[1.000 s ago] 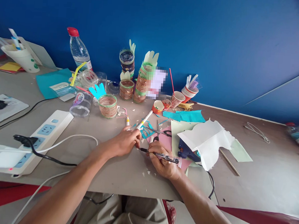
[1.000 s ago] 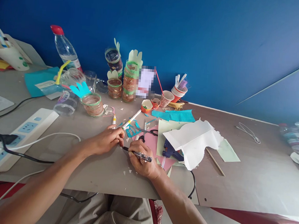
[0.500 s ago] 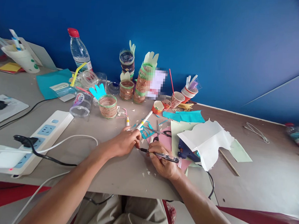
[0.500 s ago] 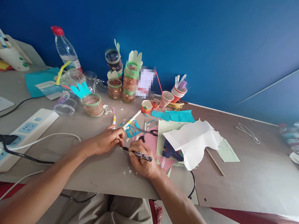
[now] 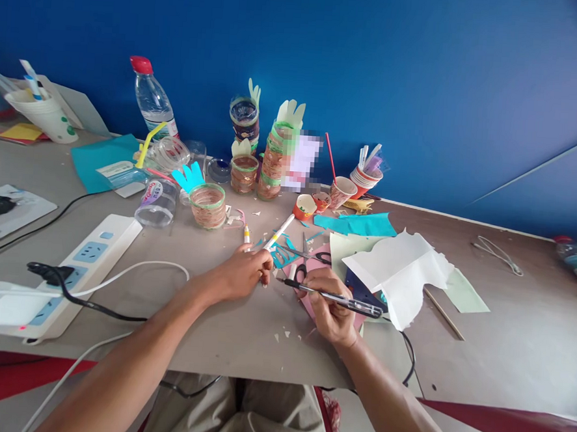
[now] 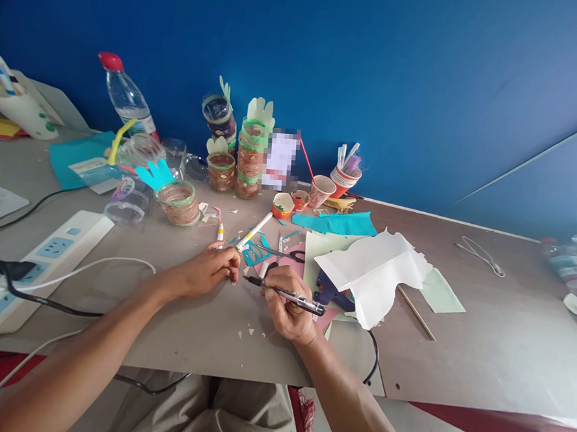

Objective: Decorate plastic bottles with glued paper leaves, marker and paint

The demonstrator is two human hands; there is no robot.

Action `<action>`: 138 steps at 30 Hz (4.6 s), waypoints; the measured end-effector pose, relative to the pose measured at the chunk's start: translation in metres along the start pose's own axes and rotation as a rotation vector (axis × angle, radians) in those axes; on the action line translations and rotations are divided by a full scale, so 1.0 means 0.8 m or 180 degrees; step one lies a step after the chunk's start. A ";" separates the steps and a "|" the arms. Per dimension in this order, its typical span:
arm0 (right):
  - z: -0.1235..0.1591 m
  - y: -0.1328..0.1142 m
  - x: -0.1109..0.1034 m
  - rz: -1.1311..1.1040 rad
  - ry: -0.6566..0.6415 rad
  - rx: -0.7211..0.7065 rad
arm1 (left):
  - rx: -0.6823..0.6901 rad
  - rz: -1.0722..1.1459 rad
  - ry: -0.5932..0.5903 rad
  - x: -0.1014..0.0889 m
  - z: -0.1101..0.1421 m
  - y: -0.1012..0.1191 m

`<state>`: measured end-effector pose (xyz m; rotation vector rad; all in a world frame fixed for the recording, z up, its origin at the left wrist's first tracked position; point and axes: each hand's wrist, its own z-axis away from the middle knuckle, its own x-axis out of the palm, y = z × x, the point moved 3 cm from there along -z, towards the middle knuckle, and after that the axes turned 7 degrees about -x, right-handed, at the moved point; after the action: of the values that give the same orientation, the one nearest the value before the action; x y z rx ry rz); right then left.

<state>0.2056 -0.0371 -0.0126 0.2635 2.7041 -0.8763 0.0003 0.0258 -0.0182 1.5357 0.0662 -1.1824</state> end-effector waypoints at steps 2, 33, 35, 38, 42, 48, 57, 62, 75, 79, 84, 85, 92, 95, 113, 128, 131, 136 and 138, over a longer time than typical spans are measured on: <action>-0.001 -0.001 -0.004 0.0234 0.0108 -0.0076 | -0.0009 0.0094 0.0026 -0.001 0.000 0.000; -0.003 0.014 0.007 0.0889 -0.0142 0.0133 | 0.0000 -0.1424 0.1191 -0.021 0.003 -0.022; -0.003 0.014 0.007 0.0896 -0.0138 0.0132 | -0.0113 -0.1521 0.1214 -0.023 0.004 -0.024; -0.003 0.014 0.007 0.0911 -0.0153 0.0128 | -0.0323 -0.1656 0.1333 -0.027 0.005 -0.027; -0.002 0.014 0.007 0.0957 -0.0181 0.0136 | -0.0404 -0.1703 0.1518 -0.028 0.005 -0.030; -0.004 0.012 0.008 0.0987 -0.0189 0.0125 | -0.0221 -0.1710 0.1204 -0.017 0.002 -0.028; -0.005 0.011 0.008 0.0989 -0.0213 0.0102 | -0.0200 -0.1965 0.1116 -0.013 -0.002 -0.015; -0.002 0.013 0.010 0.0944 -0.0268 0.0146 | -0.0192 -0.2006 0.1089 -0.009 -0.005 -0.014; -0.004 0.011 0.007 0.0982 -0.0167 0.0169 | -0.0396 -0.1118 0.0490 -0.012 0.001 -0.017; -0.006 0.008 0.007 0.0970 -0.0148 0.0115 | -0.0275 -0.1165 0.0224 -0.008 0.003 -0.023; -0.002 0.008 0.009 0.0539 -0.0381 0.0021 | -0.0308 -0.1172 0.0186 -0.010 0.001 -0.021; 0.000 0.008 0.010 0.0406 -0.0451 0.0007 | -0.0318 -0.1175 0.0200 -0.011 0.001 -0.020; -0.003 0.004 0.005 -0.0338 -0.0503 0.0524 | -0.0345 -0.1004 0.0131 -0.019 0.005 -0.017; -0.002 0.005 0.004 -0.0477 -0.0585 0.0940 | -0.0328 -0.1004 0.0111 -0.017 0.007 -0.018; -0.001 0.001 0.018 -0.0272 -0.1153 0.0854 | -0.0181 -0.1057 0.0016 -0.021 0.009 -0.022; 0.004 0.007 0.026 -0.0290 -0.1245 0.0930 | -0.0140 -0.1029 -0.0030 -0.018 0.008 -0.018; 0.004 0.007 0.027 -0.0293 -0.1261 0.0910 | -0.0147 -0.1042 -0.0006 -0.017 0.008 -0.017; 0.004 0.009 0.029 -0.0242 -0.1279 0.0913 | -0.0047 -0.1089 0.0085 -0.014 0.009 -0.020; 0.005 0.010 0.029 -0.0210 -0.1288 0.0927 | -0.0074 -0.1081 0.0065 -0.014 0.008 -0.019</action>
<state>0.1866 -0.0314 -0.0275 0.0466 2.2227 -1.1987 -0.0189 0.0323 -0.0203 1.5551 0.3652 -1.4253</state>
